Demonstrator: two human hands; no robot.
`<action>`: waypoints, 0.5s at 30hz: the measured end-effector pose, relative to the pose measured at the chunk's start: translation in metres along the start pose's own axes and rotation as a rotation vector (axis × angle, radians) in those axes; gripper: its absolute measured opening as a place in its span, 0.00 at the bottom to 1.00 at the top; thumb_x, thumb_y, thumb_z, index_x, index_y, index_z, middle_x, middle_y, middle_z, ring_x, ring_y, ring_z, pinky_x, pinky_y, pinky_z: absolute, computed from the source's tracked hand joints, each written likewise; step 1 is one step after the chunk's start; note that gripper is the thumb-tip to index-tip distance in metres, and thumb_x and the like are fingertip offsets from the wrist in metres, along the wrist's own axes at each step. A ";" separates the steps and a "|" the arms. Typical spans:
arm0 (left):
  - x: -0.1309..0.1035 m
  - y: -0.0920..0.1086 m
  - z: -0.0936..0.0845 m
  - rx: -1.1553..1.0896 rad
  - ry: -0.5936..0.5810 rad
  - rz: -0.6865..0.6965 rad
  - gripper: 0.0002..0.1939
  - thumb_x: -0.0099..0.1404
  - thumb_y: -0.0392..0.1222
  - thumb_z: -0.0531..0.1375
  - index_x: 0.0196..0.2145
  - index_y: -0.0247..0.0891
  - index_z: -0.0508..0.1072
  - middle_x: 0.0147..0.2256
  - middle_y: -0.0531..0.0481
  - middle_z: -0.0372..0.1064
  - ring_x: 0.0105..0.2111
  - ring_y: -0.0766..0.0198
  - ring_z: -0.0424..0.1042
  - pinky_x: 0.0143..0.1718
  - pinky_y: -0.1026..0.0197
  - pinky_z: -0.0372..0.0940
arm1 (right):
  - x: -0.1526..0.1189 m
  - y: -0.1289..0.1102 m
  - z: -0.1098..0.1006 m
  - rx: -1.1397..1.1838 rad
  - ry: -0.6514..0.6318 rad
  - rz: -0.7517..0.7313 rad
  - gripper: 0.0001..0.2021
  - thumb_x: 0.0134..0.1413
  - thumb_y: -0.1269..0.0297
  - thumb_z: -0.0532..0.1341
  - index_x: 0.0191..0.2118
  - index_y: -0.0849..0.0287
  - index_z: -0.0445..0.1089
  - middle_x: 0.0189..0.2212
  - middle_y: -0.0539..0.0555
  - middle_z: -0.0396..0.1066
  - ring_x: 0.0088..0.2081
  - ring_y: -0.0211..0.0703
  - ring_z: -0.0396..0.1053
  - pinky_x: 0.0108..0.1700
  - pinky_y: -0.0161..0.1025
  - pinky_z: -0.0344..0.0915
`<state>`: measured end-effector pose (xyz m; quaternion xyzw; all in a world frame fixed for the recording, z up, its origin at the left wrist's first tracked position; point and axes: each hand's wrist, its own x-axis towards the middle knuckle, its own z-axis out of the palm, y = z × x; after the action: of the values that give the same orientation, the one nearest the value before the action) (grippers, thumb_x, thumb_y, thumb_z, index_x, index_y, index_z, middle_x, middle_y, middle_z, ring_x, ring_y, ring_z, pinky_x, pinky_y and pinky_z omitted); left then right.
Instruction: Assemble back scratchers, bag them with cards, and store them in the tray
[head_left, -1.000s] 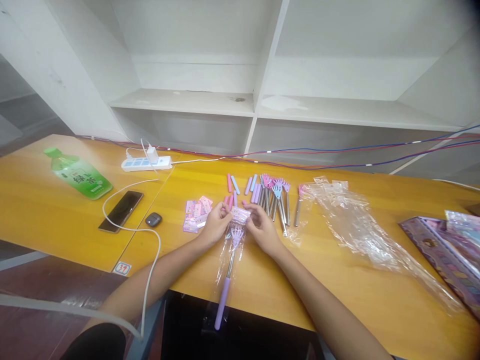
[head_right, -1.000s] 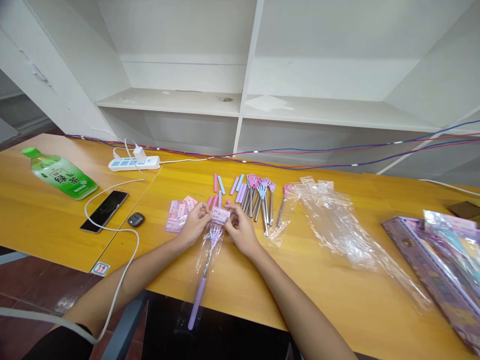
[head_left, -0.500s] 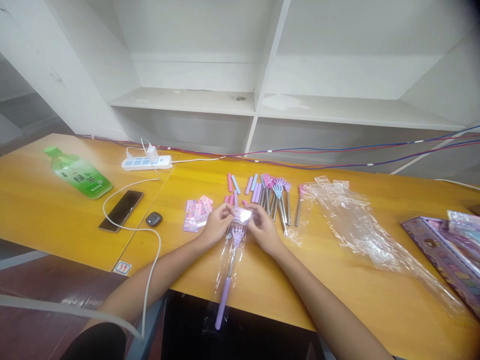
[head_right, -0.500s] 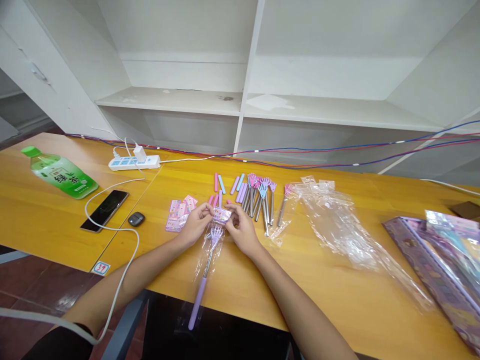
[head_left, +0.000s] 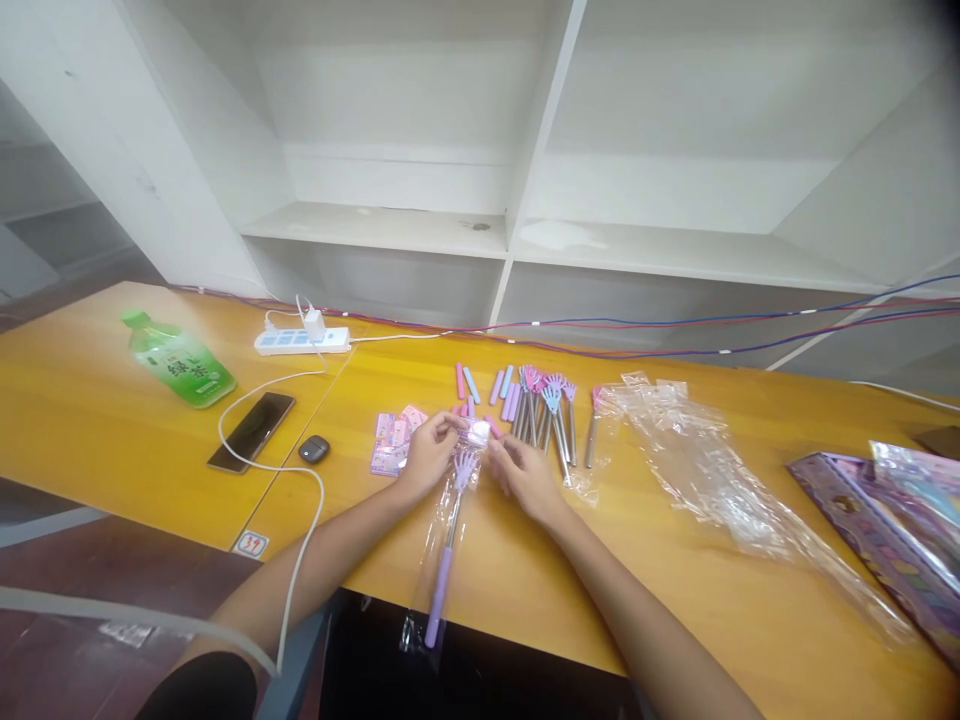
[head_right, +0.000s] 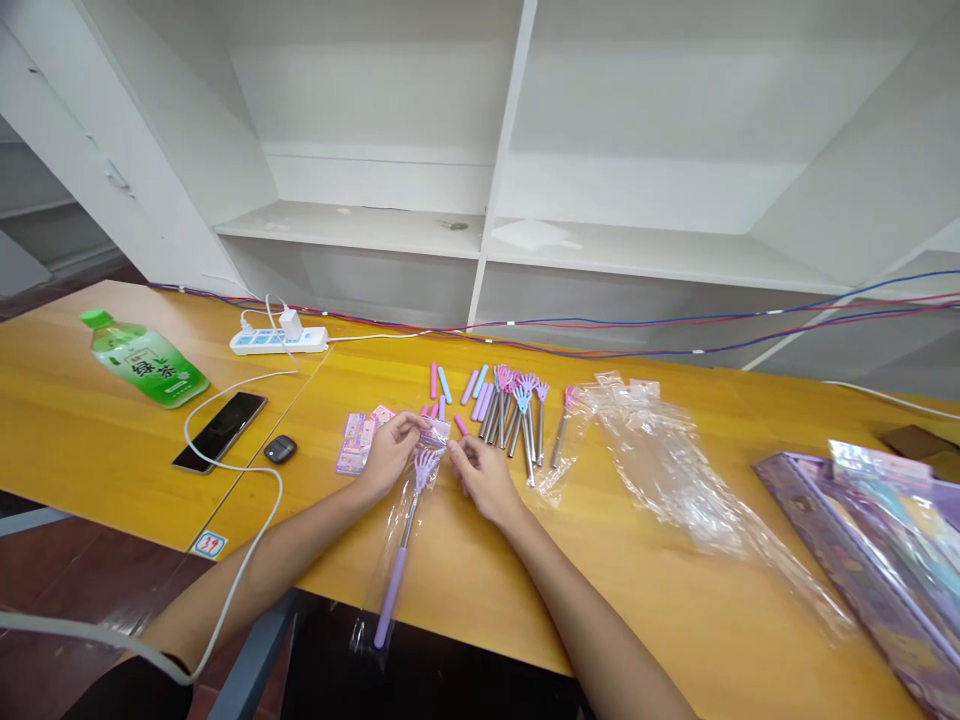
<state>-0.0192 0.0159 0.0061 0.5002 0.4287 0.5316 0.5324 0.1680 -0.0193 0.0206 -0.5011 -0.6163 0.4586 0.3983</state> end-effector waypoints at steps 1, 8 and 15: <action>0.001 0.001 0.000 0.003 0.009 0.008 0.06 0.64 0.44 0.64 0.37 0.39 0.76 0.38 0.47 0.78 0.36 0.62 0.76 0.36 0.63 0.67 | -0.001 0.000 0.002 0.002 -0.107 0.021 0.25 0.66 0.37 0.57 0.29 0.54 0.65 0.18 0.47 0.68 0.16 0.39 0.62 0.21 0.37 0.58; 0.004 0.010 -0.005 0.026 0.128 0.104 0.09 0.68 0.43 0.63 0.41 0.38 0.80 0.45 0.43 0.79 0.47 0.56 0.78 0.50 0.55 0.71 | -0.009 -0.001 0.019 -0.125 -0.396 0.016 0.21 0.56 0.41 0.68 0.32 0.57 0.73 0.25 0.51 0.76 0.22 0.39 0.68 0.25 0.36 0.62; 0.011 -0.004 -0.011 0.040 0.140 0.117 0.12 0.70 0.42 0.59 0.46 0.39 0.80 0.50 0.44 0.78 0.50 0.57 0.77 0.52 0.55 0.71 | -0.008 0.003 0.025 0.034 -0.429 0.064 0.21 0.59 0.42 0.66 0.32 0.58 0.71 0.22 0.48 0.70 0.24 0.39 0.67 0.28 0.37 0.62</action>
<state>-0.0290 0.0281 0.0018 0.4964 0.4456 0.5868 0.4591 0.1465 -0.0310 0.0108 -0.4045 -0.6631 0.5773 0.2517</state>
